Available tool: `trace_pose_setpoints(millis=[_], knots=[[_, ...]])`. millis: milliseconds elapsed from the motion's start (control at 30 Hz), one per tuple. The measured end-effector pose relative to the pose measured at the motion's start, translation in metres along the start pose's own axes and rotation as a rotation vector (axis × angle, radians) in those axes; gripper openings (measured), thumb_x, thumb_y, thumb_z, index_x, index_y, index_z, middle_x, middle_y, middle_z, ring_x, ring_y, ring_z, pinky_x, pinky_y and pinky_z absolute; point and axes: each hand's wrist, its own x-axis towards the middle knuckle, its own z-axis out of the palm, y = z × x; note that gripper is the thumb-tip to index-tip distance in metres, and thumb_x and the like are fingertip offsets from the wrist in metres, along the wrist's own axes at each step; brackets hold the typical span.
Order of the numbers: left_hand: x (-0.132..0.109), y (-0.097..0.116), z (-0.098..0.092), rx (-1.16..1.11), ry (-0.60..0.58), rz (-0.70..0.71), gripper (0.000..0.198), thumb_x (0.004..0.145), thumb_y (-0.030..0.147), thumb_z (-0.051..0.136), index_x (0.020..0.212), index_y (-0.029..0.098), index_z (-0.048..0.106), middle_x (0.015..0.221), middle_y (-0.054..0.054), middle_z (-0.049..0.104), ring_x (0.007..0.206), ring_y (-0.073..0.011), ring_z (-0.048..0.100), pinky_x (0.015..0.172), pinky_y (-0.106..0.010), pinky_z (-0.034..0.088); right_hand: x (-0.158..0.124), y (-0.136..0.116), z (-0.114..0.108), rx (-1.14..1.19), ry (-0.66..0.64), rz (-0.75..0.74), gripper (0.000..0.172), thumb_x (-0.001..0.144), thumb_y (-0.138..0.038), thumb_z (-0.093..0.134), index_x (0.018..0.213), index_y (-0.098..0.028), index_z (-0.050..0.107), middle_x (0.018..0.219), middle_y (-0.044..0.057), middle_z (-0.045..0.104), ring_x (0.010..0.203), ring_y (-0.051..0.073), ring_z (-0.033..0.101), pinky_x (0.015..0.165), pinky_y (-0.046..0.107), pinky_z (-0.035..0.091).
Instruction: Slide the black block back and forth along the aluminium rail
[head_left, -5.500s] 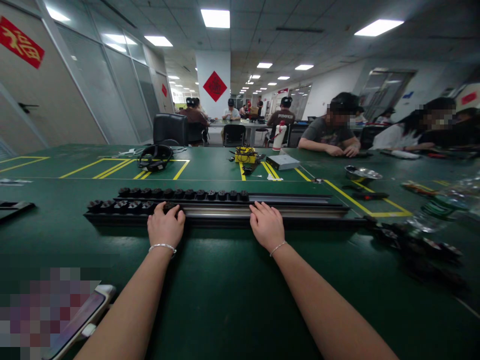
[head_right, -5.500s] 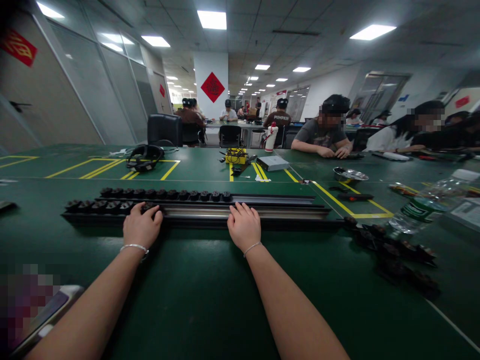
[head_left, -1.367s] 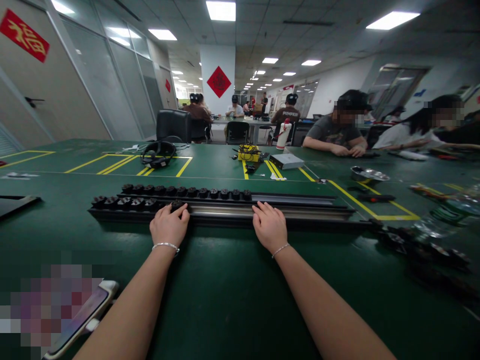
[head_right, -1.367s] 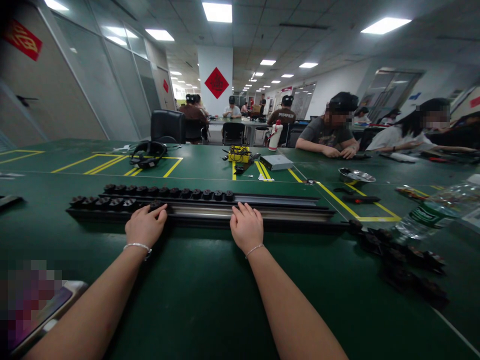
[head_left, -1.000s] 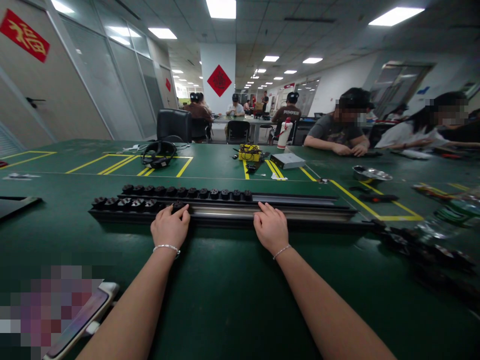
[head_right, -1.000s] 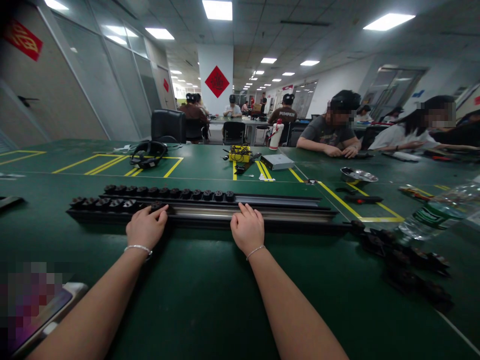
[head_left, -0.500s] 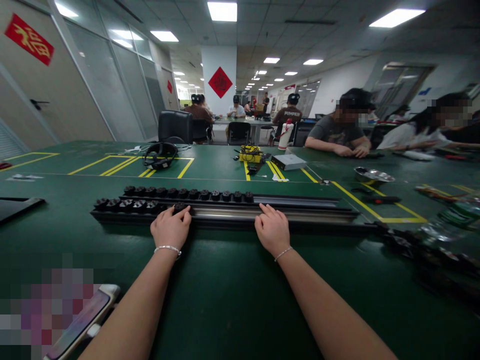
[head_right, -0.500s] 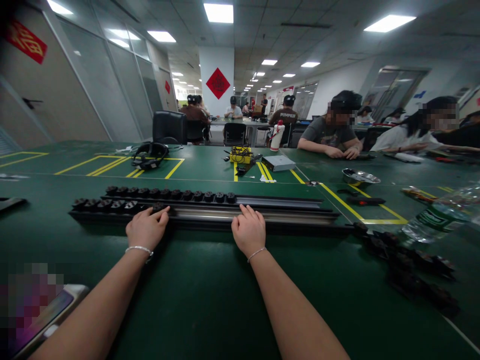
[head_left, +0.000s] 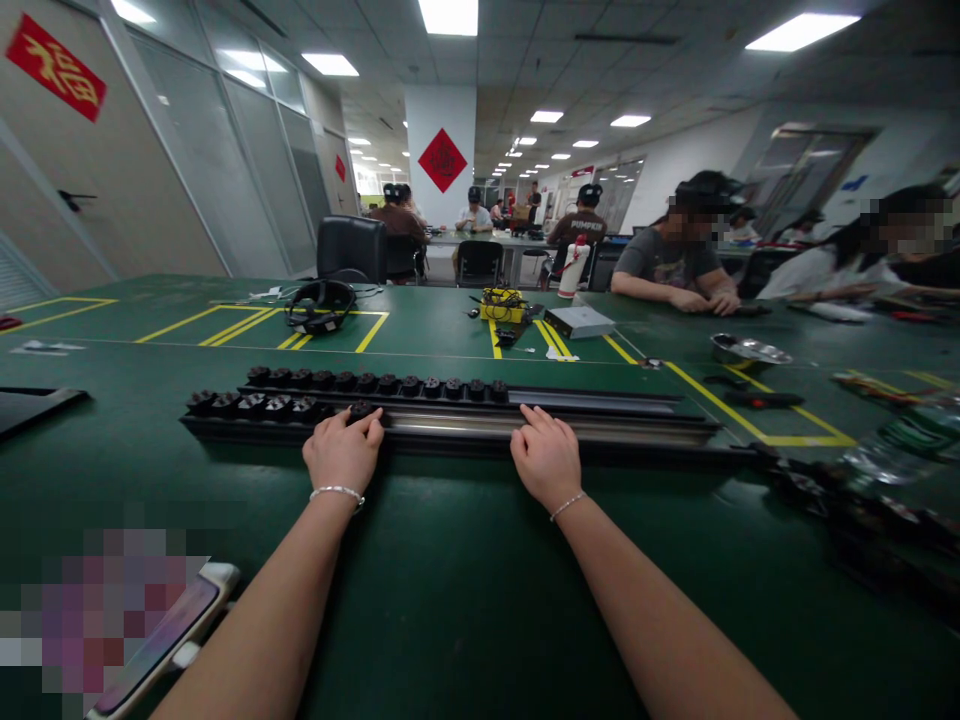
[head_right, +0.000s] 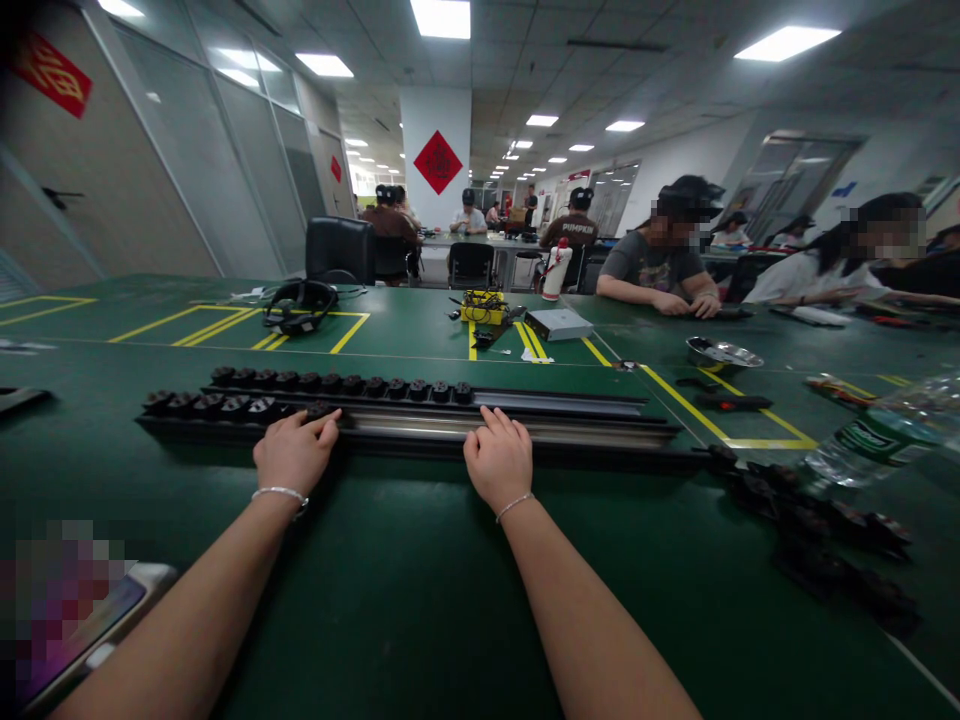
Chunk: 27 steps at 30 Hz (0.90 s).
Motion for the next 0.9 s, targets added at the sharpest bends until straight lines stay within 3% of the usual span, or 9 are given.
trace_pose_setpoints(millis=[567, 900], knots=[[-0.0021, -0.0002, 0.0038, 0.094, 0.056, 0.091, 0.035, 0.082, 0.033, 0.036, 0.107, 0.033, 0.061, 0.116, -0.008, 0.056, 0.106, -0.0241, 0.046, 0.089, -0.038, 0.030, 0.0001, 0.0004, 0.0006, -0.012, -0.005, 0.003, 0.030, 0.083, -0.028, 0.037, 0.066, -0.020, 0.061, 0.121, 0.004, 0.055, 0.116, 0.019, 0.044, 0.095, 0.038, 0.029], [-0.0032, 0.0017, 0.0019, 0.089, 0.045, 0.075, 0.035, 0.082, 0.035, 0.037, 0.107, 0.034, 0.061, 0.116, -0.007, 0.056, 0.106, -0.0245, 0.047, 0.088, -0.038, 0.031, 0.0007, -0.0007, -0.0013, -0.001, 0.006, -0.003, 0.030, 0.082, -0.027, 0.037, 0.065, -0.020, 0.061, 0.120, 0.005, 0.056, 0.115, 0.020, 0.045, 0.094, 0.038, 0.029]])
